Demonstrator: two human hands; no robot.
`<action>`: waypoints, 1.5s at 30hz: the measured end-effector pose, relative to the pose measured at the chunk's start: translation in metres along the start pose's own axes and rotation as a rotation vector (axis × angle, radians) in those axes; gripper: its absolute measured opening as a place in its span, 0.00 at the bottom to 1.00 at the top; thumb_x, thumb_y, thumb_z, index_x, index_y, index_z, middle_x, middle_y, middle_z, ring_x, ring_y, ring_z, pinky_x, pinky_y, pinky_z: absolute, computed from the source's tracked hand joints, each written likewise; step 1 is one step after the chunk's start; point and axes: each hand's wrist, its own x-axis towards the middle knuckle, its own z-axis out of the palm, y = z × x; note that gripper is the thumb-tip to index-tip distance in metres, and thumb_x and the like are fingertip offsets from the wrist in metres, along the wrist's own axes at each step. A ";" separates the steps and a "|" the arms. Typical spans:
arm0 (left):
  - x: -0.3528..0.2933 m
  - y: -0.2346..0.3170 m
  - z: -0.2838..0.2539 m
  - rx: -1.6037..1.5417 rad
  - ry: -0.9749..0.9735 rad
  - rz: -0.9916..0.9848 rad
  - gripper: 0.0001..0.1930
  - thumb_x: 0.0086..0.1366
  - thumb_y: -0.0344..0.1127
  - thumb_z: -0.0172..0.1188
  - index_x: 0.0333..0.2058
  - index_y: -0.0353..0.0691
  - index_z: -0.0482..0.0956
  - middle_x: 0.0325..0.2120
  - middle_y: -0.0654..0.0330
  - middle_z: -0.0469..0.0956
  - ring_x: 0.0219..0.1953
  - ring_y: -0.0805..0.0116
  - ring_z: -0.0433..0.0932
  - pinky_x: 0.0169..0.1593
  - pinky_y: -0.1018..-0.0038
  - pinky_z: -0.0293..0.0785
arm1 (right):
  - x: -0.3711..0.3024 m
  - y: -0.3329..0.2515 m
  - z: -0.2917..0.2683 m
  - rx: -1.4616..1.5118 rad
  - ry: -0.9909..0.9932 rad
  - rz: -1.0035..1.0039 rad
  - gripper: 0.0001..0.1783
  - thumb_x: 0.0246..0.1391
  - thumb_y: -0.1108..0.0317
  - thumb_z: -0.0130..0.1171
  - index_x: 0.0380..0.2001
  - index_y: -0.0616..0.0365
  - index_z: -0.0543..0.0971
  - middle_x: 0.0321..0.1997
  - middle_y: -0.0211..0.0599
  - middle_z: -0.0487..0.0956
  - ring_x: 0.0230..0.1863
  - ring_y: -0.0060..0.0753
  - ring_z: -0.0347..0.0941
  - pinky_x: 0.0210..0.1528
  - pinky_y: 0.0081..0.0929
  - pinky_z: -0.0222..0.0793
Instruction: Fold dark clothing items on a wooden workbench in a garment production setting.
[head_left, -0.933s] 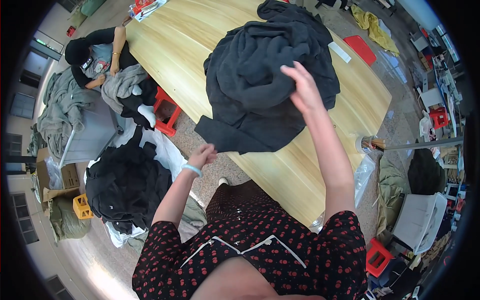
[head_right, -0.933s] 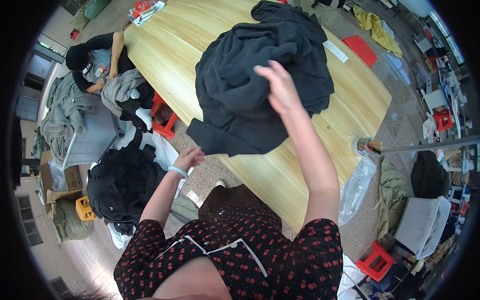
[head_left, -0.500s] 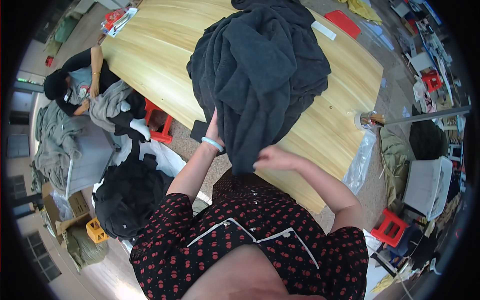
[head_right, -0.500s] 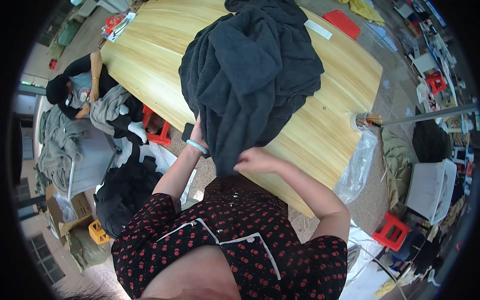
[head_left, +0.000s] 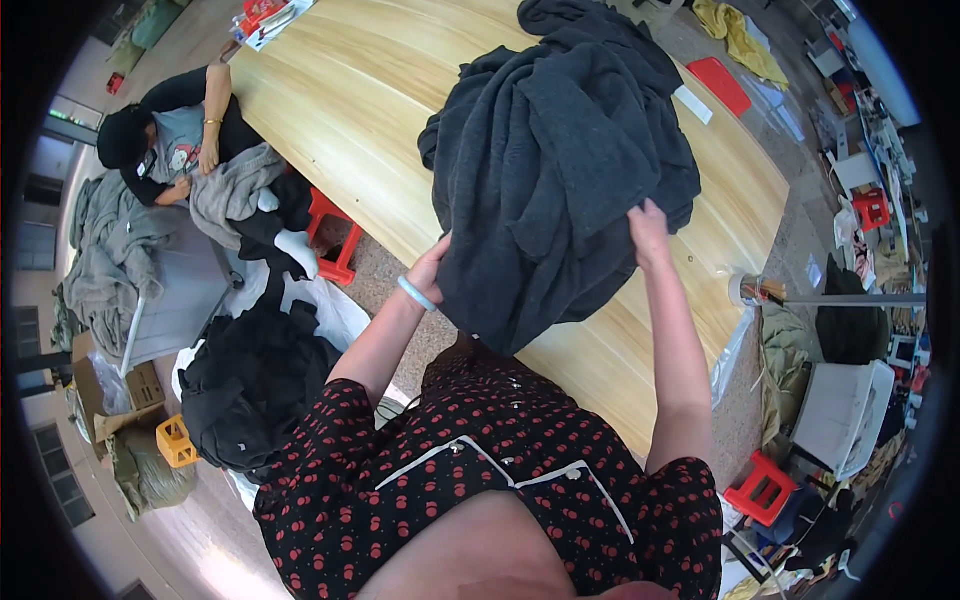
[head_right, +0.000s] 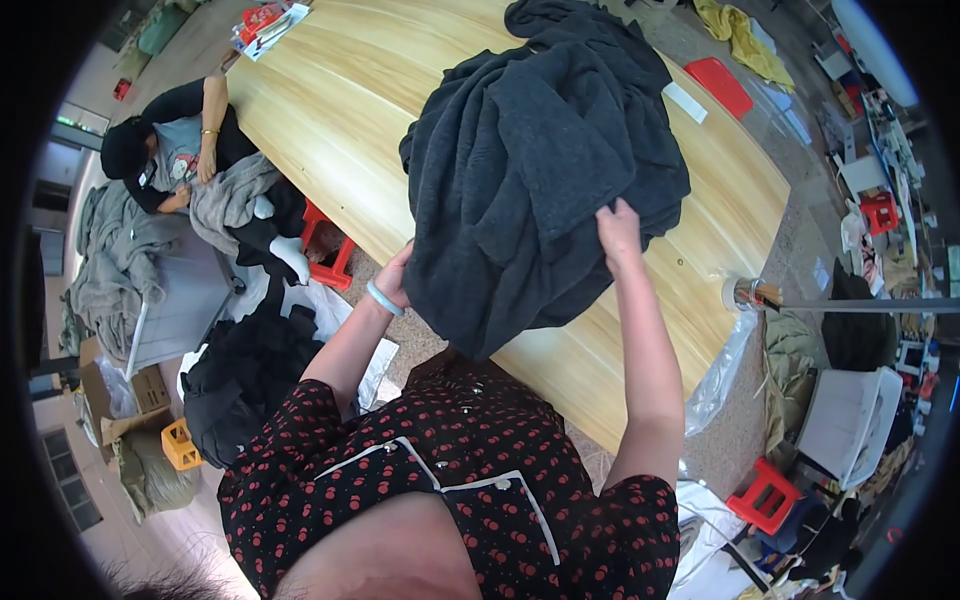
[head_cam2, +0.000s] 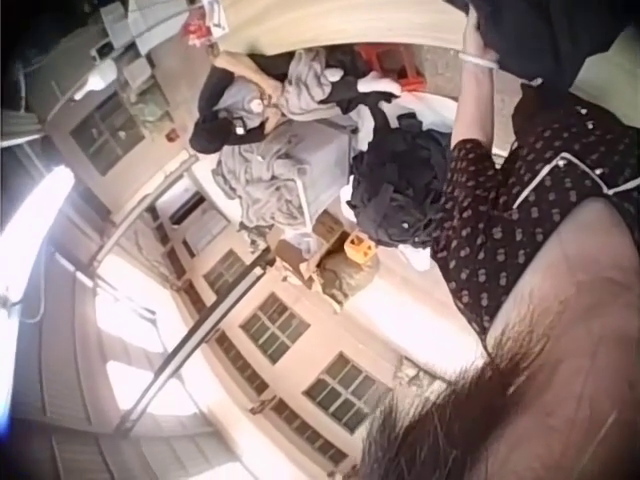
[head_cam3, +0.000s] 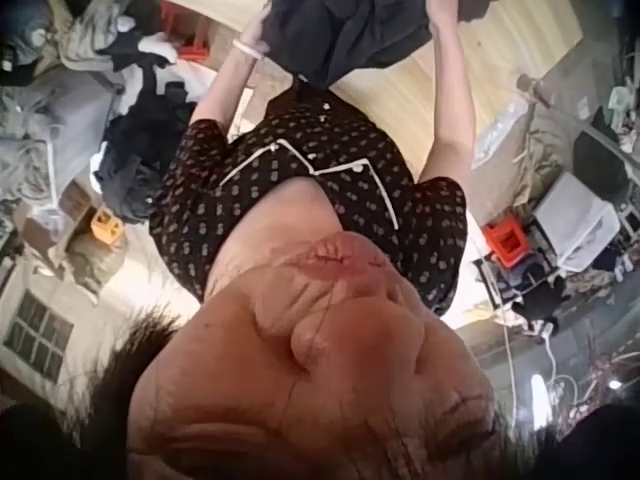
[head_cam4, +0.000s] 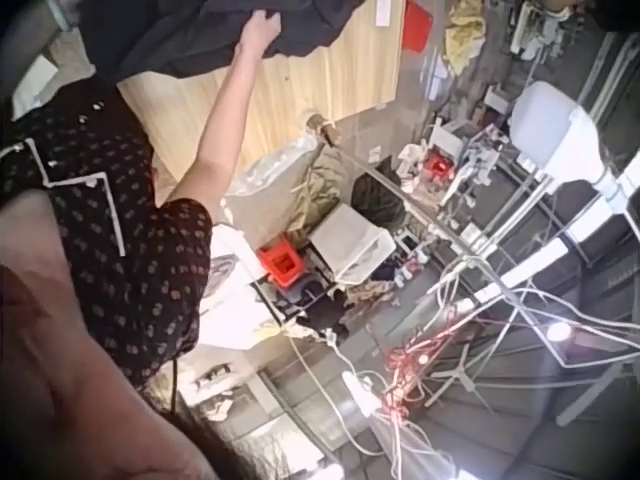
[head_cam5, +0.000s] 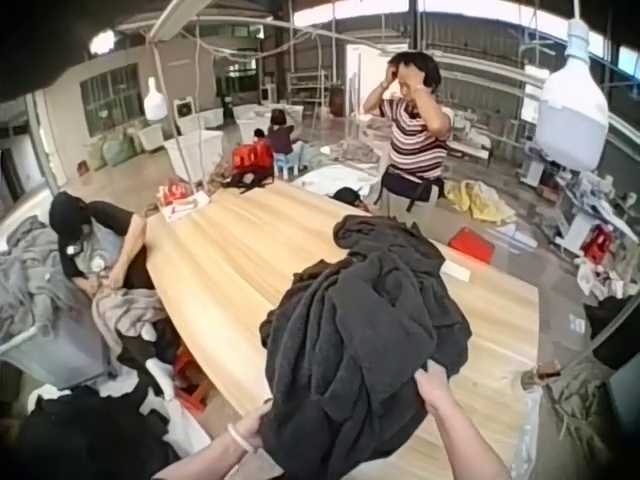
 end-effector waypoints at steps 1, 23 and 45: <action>0.000 0.004 0.013 0.076 0.007 0.006 0.24 0.61 0.45 0.43 0.50 0.34 0.61 0.48 0.52 0.66 0.48 0.61 0.67 0.54 0.67 0.61 | -0.004 -0.008 -0.016 0.084 -0.013 -0.020 0.24 0.46 0.66 0.53 0.44 0.72 0.65 0.44 0.42 0.71 0.45 0.32 0.67 0.47 0.22 0.61; -0.089 0.026 0.020 -0.044 0.109 0.534 0.18 0.59 0.36 0.47 0.46 0.31 0.64 0.44 0.50 0.69 0.46 0.56 0.69 0.52 0.64 0.62 | -0.165 0.046 -0.092 0.027 -0.302 0.354 0.23 0.42 0.65 0.58 0.41 0.66 0.69 0.39 0.35 0.74 0.40 0.30 0.70 0.43 0.27 0.66; -0.120 0.041 0.032 0.046 0.120 0.516 0.18 0.60 0.37 0.47 0.45 0.33 0.66 0.44 0.51 0.70 0.46 0.58 0.68 0.53 0.65 0.61 | -0.058 0.018 0.042 -0.878 -0.696 -0.487 0.15 0.40 0.58 0.54 0.24 0.61 0.74 0.30 0.49 0.74 0.37 0.48 0.70 0.39 0.36 0.65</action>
